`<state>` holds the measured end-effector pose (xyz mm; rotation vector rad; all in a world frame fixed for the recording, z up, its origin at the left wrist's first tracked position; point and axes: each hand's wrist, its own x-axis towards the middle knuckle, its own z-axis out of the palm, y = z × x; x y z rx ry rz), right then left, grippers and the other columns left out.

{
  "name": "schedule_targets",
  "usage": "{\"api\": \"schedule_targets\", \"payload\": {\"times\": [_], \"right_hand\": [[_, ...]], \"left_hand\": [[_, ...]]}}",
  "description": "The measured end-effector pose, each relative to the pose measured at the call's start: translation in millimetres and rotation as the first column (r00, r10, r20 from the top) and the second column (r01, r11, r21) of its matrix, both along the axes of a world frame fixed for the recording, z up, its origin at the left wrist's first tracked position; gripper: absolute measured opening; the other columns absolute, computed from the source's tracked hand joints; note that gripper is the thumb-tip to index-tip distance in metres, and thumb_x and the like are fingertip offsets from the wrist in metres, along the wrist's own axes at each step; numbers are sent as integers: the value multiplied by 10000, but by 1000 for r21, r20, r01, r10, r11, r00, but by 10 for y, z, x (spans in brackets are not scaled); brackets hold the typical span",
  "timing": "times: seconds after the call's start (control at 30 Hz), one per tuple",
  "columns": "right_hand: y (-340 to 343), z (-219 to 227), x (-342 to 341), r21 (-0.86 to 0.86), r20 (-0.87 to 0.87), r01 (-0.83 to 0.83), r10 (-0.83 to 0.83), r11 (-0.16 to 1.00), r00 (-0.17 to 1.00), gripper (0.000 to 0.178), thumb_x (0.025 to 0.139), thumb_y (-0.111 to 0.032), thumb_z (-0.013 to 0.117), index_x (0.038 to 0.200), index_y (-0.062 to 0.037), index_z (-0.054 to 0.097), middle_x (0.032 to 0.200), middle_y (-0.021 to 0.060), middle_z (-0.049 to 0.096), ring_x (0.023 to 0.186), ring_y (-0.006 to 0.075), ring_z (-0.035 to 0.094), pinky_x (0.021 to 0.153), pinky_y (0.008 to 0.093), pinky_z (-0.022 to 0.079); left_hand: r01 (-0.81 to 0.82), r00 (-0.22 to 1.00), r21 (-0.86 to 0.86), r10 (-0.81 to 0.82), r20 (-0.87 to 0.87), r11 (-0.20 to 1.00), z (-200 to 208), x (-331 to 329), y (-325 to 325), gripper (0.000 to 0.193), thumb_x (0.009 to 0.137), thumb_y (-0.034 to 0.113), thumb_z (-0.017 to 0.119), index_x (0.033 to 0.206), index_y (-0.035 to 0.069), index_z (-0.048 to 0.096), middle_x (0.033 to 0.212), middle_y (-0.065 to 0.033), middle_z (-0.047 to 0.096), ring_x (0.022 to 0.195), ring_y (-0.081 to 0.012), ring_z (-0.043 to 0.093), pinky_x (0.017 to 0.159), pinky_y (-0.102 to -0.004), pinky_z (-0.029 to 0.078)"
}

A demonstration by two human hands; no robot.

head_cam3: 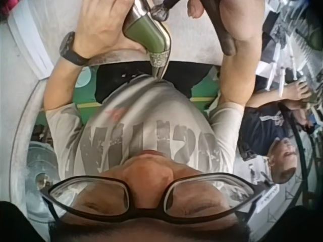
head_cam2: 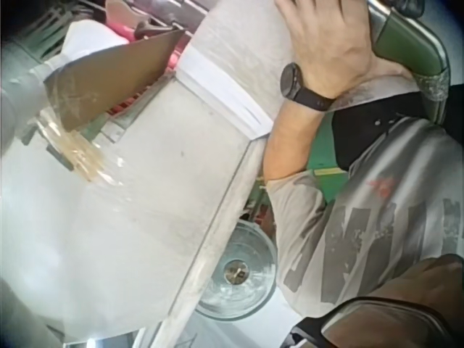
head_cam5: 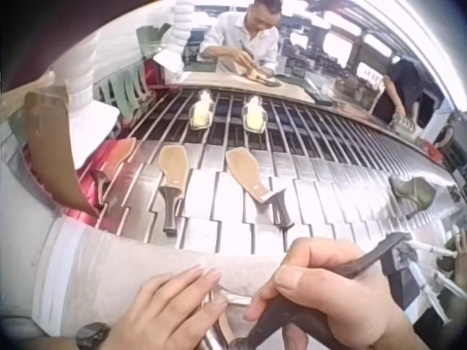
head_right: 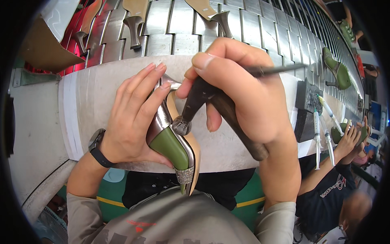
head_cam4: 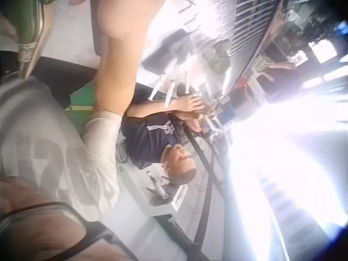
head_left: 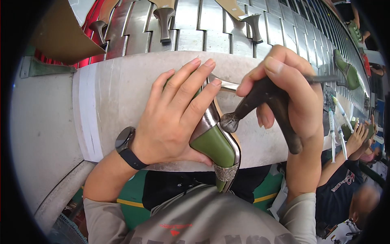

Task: The person assembles high-heeled shoes on a conveyor line by pressing soles onto lasted shoes by hand, hammering the edges with a hammer, and applying adhesive along the seams using a syringe.

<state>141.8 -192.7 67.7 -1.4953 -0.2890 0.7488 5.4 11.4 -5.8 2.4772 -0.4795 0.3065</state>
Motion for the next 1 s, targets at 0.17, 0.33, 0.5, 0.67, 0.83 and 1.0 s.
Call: {"api": "schedule_targets", "payload": {"times": [0.17,0.33,0.5,0.67,0.83,1.0], "right_hand": [[58,-46,109,-18,-2,-85,85,996,996,264,1038,-228,585,951,17,632,848,225,755,425,166,601,409,252,503],[-206,26,-229,38,72,-13,10,999,997,270,1045,-235,576,963,19,621,867,238,755,429,172,605,418,259,512],[-774,-45,-920,91,41,202,-206,975,978,219,1050,-163,608,1000,44,657,937,212,759,635,162,682,532,253,545],[-1073,139,-1360,309,465,415,-517,856,719,324,1116,-277,508,1150,31,603,1009,260,707,624,186,675,594,301,585],[-816,7,-1528,-84,565,453,-332,888,755,388,1112,-308,484,1113,59,611,963,250,701,574,199,627,576,322,561],[-518,24,-1175,95,422,274,-287,957,860,345,1112,-256,492,1154,46,654,970,240,727,572,141,594,556,260,504]], "left_hand": [[-26,999,-22,26,25,999,-48,-20,-12,1350,451,599,957,1569,34,452,1660,-239,418,1493,-448,441,1145,-613,380],[-42,998,46,40,43,998,34,-104,-20,1344,432,564,978,1546,19,460,1665,-234,408,1514,-463,416,1207,-644,331],[195,977,271,-211,30,942,302,-71,-226,1133,498,504,958,1451,51,544,1593,-198,502,1505,-379,471,1261,-665,265],[209,963,186,-235,130,960,130,-60,-265,917,454,455,946,1242,88,653,1166,-66,702,1149,-283,680,1227,-616,344],[203,960,186,-233,156,961,143,-20,-340,889,468,446,954,1224,94,646,1141,-56,704,1092,-284,680,1200,-579,367],[160,955,216,-207,214,963,84,-50,-293,903,449,509,921,1200,94,641,1081,-19,686,1069,-240,657,1163,-494,399]]}}
